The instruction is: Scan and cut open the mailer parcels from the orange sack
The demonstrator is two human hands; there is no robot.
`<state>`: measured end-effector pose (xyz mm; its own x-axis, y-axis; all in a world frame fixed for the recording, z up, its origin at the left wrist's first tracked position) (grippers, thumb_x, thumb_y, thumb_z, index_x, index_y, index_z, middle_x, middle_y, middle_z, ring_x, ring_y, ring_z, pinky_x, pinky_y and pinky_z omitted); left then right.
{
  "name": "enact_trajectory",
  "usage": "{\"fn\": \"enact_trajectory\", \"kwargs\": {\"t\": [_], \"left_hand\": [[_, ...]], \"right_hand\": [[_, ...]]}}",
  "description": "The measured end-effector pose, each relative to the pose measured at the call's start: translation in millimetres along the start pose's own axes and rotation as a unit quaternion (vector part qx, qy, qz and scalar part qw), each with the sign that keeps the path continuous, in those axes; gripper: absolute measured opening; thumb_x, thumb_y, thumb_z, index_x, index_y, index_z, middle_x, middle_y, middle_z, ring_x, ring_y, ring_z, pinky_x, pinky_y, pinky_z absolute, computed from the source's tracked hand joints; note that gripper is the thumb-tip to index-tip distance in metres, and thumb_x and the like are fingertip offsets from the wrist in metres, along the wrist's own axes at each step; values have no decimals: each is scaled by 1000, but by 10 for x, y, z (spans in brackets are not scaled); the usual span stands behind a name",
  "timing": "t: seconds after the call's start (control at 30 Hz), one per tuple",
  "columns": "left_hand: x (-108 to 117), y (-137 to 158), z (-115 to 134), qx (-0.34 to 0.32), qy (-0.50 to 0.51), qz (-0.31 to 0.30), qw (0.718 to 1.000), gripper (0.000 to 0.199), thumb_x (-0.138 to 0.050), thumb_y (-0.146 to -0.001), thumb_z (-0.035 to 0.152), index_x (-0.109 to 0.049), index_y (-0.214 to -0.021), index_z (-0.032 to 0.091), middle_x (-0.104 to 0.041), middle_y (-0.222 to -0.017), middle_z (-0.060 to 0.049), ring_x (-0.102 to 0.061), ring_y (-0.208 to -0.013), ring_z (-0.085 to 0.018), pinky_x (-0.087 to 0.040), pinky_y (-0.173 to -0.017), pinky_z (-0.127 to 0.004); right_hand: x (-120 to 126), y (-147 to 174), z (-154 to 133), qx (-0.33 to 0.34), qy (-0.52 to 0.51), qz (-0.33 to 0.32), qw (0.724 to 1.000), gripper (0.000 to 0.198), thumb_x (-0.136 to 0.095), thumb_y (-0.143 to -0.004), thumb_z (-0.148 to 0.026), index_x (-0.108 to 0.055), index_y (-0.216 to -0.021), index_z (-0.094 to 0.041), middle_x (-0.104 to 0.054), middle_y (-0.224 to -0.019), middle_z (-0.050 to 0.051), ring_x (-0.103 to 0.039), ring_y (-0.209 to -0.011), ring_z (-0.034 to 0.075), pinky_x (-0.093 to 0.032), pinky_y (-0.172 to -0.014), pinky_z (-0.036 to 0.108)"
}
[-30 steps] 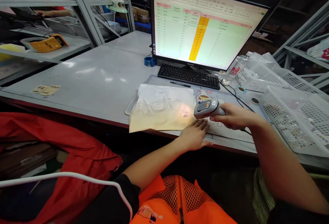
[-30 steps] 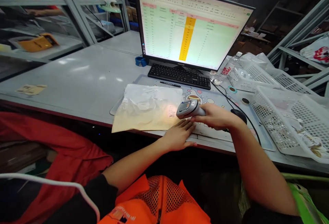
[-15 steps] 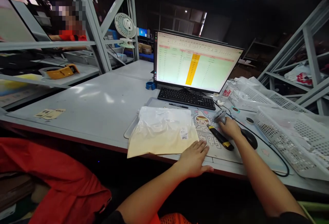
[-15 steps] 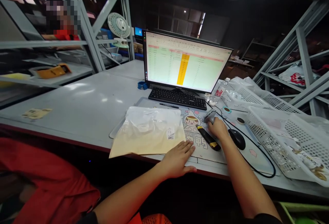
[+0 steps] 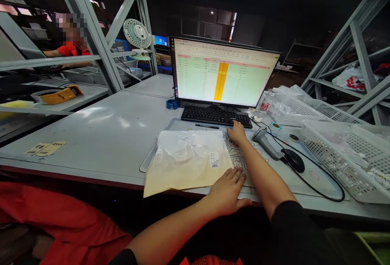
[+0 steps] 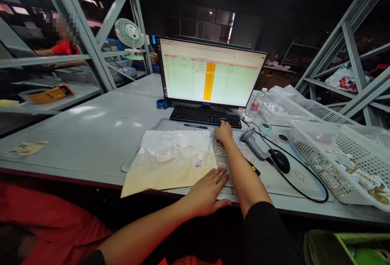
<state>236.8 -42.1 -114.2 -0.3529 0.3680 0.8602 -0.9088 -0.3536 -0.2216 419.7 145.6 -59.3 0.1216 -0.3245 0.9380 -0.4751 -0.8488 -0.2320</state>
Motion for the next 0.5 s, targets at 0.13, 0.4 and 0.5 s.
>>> {"fn": "enact_trajectory", "kwargs": {"t": [0.13, 0.4, 0.5], "left_hand": [[-11, -15, 3, -4, -11, -10, 1000, 90, -50, -101, 69, -33, -164, 7, -28, -171, -20, -22, -162, -34, -19, -135, -49], [-35, -12, 14, 1, -17, -7, 1000, 86, -49, -102, 65, -33, -164, 7, -29, -171, -22, -24, -162, -34, -22, -134, -51], [-41, 3, 5, -3, -5, 5, 1000, 87, -52, -101, 64, -32, -164, 8, -30, -171, -21, -26, -161, -35, -23, -134, -51]], "right_hand": [[-273, -29, -40, -48, -11, 16, 999, 75, -44, -101, -31, -20, -168, -8, -21, -174, 20, -14, -161, 36, -21, -128, 54], [-425, -79, 7, -31, 19, -25, 999, 64, -36, -106, -39, -32, -168, -22, 1, -179, 10, 5, -163, 37, -11, -128, 61], [-435, -91, 21, -40, -3, -29, 999, 64, -38, -105, -39, -36, -166, -21, 1, -179, 10, 5, -163, 37, -9, -128, 62]]}}
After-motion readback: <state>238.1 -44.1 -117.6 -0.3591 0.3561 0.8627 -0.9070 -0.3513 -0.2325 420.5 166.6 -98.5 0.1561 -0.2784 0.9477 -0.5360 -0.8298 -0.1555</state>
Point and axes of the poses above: each hand's wrist, its own y-axis away from the middle knuckle, its own x-axis out of the back of the hand, z = x × y, the point moved 7 cm from there along -y, towards the middle knuckle
